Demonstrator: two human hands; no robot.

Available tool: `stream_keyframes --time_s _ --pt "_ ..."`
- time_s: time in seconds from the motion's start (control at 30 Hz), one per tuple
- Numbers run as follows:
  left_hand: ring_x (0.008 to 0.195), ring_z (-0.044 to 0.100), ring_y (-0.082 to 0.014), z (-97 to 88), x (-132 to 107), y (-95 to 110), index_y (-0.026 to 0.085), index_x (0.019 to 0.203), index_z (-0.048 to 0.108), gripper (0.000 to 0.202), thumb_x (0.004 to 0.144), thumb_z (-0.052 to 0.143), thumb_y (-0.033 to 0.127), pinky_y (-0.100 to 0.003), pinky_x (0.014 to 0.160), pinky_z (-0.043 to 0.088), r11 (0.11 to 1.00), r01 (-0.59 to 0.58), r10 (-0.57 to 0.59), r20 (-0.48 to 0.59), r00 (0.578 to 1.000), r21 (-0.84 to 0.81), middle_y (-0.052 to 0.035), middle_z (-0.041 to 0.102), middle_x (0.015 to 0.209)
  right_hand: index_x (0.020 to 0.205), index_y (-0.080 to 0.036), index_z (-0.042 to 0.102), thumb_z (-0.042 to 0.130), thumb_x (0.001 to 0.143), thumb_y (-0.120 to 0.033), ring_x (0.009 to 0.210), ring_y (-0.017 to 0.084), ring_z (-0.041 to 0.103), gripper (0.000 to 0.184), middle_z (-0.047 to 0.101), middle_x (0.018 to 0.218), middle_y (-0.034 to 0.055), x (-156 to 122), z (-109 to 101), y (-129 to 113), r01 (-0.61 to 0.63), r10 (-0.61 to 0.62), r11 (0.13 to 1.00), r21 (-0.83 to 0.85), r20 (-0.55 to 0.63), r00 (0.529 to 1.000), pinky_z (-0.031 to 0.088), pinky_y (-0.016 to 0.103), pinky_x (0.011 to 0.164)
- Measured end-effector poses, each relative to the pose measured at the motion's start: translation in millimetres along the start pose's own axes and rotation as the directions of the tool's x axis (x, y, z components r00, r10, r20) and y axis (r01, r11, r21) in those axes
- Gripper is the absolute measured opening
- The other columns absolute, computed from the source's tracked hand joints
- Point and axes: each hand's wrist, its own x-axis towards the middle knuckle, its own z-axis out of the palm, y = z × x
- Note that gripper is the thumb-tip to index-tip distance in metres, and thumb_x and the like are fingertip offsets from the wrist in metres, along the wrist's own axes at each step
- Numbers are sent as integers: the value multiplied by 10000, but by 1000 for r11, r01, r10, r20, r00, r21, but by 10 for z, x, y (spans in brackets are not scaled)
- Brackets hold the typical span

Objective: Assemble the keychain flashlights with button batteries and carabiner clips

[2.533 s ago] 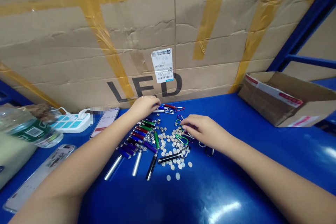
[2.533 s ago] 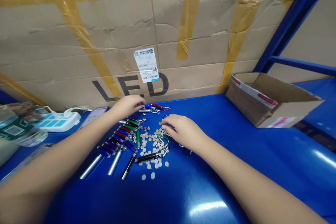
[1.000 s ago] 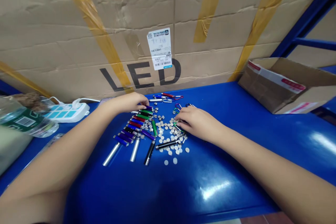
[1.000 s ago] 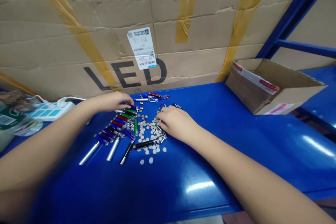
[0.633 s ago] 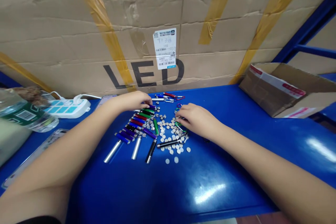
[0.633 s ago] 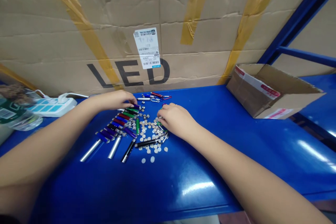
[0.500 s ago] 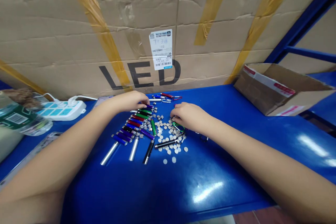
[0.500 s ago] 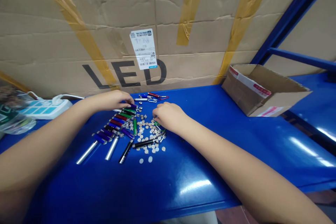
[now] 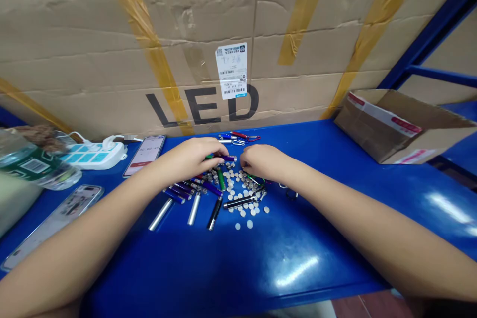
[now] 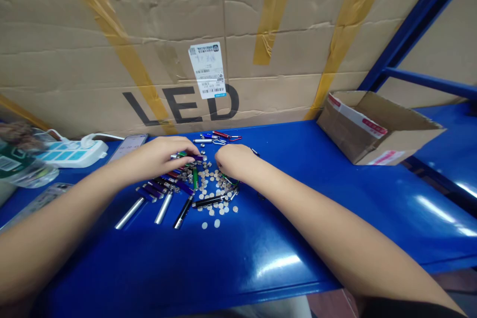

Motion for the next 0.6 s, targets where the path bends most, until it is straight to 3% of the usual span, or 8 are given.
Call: stream_keyframes --time_s 0.17,0.23,0.33,0.47,0.6 --pt "948 614 -173 161 -92 166 189 1022 629 168 908 516 239 -302 842 482 995 12 -22 -97 995 -99 -44 668 1006 876 -186 693 566 846 -210 844 137 623 132 706 905 29 -241 -125 65 41 -15 981 189 -139 990 462 260 761" --pt "945 612 -165 223 -130 228 194 1059 622 190 916 509 246 -288 835 489 992 -25 6 -150 989 -125 -45 661 1007 857 -181 684 623 819 -295 752 128 624 135 700 830 19 -378 -145 66 34 78 816 577 -169 982 479 253 678" --pt "945 608 -148 295 -164 289 203 1115 605 219 925 499 225 -261 834 494 984 -102 67 -232 971 -145 -46 645 1013 832 -173 672 682 762 -339 694 118 609 181 681 762 8 -513 -113 29 17 122 570 821 -106 987 482 251 634" --pt "946 607 -132 361 -172 294 193 1127 599 225 924 503 178 -241 846 497 974 -180 134 -289 948 -138 -53 635 1016 756 -168 649 729 713 -310 688 105 609 168 673 737 -4 -548 -55 -1 -7 101 430 903 -41 994 491 252 656" --pt "942 616 -129 420 -178 259 180 1143 598 243 927 490 156 -232 837 509 970 -229 195 -296 935 -85 -65 632 1026 754 -176 645 733 712 -319 685 113 625 173 679 721 -9 -548 -35 36 -60 61 426 903 38 997 505 267 663"
